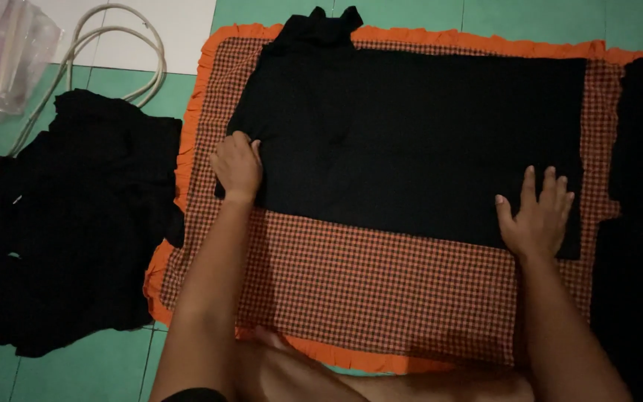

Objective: The person folds a black cloth on a checkered mat, smoothing and aligning edges before folding it into a compact rectangle. The person works by hand without tools, handling the cloth repeatedly to achieve neat folds.

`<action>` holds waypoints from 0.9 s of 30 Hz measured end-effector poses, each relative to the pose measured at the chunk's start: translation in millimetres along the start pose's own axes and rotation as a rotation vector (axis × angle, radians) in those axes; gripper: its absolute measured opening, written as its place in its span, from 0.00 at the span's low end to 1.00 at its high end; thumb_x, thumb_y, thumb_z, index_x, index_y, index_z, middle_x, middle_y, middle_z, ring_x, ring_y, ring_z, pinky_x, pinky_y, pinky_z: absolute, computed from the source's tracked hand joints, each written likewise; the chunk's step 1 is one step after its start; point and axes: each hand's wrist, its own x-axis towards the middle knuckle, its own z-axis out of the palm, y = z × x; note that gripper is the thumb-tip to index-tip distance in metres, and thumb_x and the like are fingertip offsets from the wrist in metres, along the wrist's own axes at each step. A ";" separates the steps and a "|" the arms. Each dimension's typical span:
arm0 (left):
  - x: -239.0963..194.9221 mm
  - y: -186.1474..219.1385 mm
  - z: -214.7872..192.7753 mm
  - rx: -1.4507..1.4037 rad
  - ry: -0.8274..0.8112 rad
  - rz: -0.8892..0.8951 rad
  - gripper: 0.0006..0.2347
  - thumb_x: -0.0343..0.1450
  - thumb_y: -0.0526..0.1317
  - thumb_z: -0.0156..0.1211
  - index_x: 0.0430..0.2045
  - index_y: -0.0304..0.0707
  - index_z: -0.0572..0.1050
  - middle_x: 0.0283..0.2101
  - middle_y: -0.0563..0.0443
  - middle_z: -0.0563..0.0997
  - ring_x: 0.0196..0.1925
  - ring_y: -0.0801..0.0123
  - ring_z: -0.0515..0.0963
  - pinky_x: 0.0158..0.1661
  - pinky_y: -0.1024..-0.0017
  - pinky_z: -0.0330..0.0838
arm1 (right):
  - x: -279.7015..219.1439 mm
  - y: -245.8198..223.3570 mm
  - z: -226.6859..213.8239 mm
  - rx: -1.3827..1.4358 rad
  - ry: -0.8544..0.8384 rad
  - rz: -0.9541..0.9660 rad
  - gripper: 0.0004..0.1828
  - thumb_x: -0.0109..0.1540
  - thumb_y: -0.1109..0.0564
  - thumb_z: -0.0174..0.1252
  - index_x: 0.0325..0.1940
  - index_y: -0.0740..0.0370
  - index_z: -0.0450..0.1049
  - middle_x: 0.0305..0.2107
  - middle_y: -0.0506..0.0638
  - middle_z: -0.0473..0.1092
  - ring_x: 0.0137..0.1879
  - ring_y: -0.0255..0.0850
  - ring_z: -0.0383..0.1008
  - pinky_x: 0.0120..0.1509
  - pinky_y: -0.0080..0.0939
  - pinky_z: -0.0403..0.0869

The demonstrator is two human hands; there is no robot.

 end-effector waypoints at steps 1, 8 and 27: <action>3.3 -2.7 0.9 -0.003 0.000 0.000 0.11 0.74 0.48 0.62 0.31 0.45 0.71 0.31 0.50 0.76 0.34 0.54 0.76 0.34 0.55 0.67 | 2.0 -3.6 -3.1 -0.003 0.001 0.001 0.43 0.68 0.36 0.41 0.82 0.63 0.51 0.77 0.68 0.44 0.82 0.62 0.37 0.82 0.60 0.34; 12.1 -24.1 12.7 -0.038 -0.074 0.011 0.11 0.75 0.52 0.62 0.33 0.47 0.74 0.29 0.52 0.79 0.32 0.56 0.79 0.34 0.54 0.67 | 2.8 -20.9 -26.2 -0.002 -0.122 0.073 0.42 0.67 0.38 0.42 0.82 0.58 0.47 0.78 0.63 0.40 0.83 0.58 0.35 0.82 0.58 0.33; 9.9 -55.0 -24.9 -0.881 -0.012 0.021 0.11 0.75 0.44 0.57 0.44 0.40 0.82 0.39 0.47 0.80 0.43 0.58 0.78 0.43 0.62 0.70 | 52.0 -184.7 -106.4 -0.329 -0.383 0.000 0.39 0.60 0.49 0.63 0.74 0.57 0.61 0.76 0.59 0.51 0.80 0.54 0.51 0.79 0.60 0.58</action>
